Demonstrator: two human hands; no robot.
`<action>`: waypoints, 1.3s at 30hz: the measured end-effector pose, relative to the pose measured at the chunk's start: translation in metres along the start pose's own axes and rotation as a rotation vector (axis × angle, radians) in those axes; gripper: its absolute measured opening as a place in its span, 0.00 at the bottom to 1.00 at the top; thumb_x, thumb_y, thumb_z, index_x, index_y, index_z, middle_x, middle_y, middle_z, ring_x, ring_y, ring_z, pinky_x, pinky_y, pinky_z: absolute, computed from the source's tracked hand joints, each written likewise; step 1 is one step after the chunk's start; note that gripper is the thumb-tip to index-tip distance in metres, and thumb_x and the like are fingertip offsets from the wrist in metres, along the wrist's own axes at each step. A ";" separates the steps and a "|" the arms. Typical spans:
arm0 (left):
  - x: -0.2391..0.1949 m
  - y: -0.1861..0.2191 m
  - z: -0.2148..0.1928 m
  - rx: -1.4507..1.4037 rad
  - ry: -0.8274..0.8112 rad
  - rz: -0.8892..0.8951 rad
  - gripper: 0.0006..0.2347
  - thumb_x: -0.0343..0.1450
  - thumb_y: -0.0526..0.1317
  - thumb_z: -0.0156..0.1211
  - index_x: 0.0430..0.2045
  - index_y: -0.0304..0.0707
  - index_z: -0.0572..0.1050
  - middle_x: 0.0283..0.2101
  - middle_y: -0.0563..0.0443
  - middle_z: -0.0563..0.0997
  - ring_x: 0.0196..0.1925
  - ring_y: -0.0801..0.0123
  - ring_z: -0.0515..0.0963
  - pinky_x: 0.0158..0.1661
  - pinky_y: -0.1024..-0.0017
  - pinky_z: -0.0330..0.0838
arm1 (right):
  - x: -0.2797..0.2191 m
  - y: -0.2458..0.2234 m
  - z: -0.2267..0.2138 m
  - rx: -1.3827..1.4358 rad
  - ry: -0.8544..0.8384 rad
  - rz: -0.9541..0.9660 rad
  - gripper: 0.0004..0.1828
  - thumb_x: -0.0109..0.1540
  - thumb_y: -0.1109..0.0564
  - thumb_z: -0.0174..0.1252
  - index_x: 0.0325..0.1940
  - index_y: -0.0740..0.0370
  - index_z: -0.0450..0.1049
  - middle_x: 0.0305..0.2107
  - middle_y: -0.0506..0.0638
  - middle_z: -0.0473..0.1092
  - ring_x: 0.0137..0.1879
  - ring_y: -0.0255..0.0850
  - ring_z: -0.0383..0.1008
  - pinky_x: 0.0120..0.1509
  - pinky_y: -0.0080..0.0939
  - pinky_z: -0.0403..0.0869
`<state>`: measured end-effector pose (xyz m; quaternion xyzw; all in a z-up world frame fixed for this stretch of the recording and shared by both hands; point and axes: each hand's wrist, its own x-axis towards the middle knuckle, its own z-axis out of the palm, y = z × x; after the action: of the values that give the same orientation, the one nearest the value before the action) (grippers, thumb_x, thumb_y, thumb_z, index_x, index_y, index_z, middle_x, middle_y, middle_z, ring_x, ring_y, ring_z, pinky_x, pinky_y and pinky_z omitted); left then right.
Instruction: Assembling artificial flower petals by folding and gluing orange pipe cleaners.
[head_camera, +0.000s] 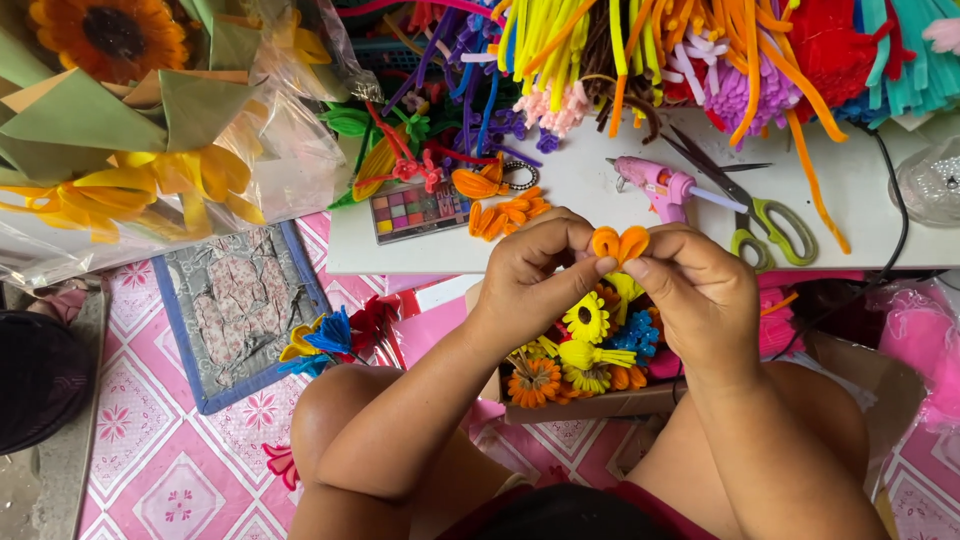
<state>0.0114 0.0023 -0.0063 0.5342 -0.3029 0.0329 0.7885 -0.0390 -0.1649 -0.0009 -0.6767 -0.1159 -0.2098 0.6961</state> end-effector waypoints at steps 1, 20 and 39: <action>-0.001 -0.001 0.001 0.000 0.000 -0.001 0.05 0.70 0.31 0.66 0.24 0.30 0.76 0.29 0.48 0.74 0.32 0.74 0.75 0.32 0.77 0.72 | -0.001 0.001 0.001 0.000 0.001 0.001 0.04 0.62 0.70 0.61 0.34 0.76 0.74 0.33 0.61 0.73 0.42 0.39 0.76 0.50 0.45 0.79; -0.004 -0.003 0.014 -0.105 0.145 0.022 0.05 0.70 0.31 0.68 0.26 0.29 0.77 0.29 0.49 0.75 0.37 0.76 0.76 0.41 0.75 0.73 | -0.001 -0.003 0.012 -0.036 -0.014 -0.085 0.06 0.64 0.69 0.58 0.32 0.74 0.72 0.32 0.61 0.73 0.42 0.41 0.76 0.51 0.47 0.79; -0.010 -0.013 0.018 -0.368 0.139 -0.191 0.05 0.69 0.31 0.70 0.32 0.25 0.81 0.34 0.44 0.81 0.38 0.73 0.82 0.34 0.80 0.80 | -0.002 0.020 -0.005 0.050 -0.062 -0.175 0.05 0.65 0.69 0.54 0.35 0.73 0.67 0.36 0.63 0.71 0.41 0.41 0.73 0.49 0.45 0.77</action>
<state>-0.0004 -0.0161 -0.0175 0.4041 -0.1966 -0.0609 0.8913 -0.0322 -0.1695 -0.0201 -0.6526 -0.2015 -0.2459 0.6878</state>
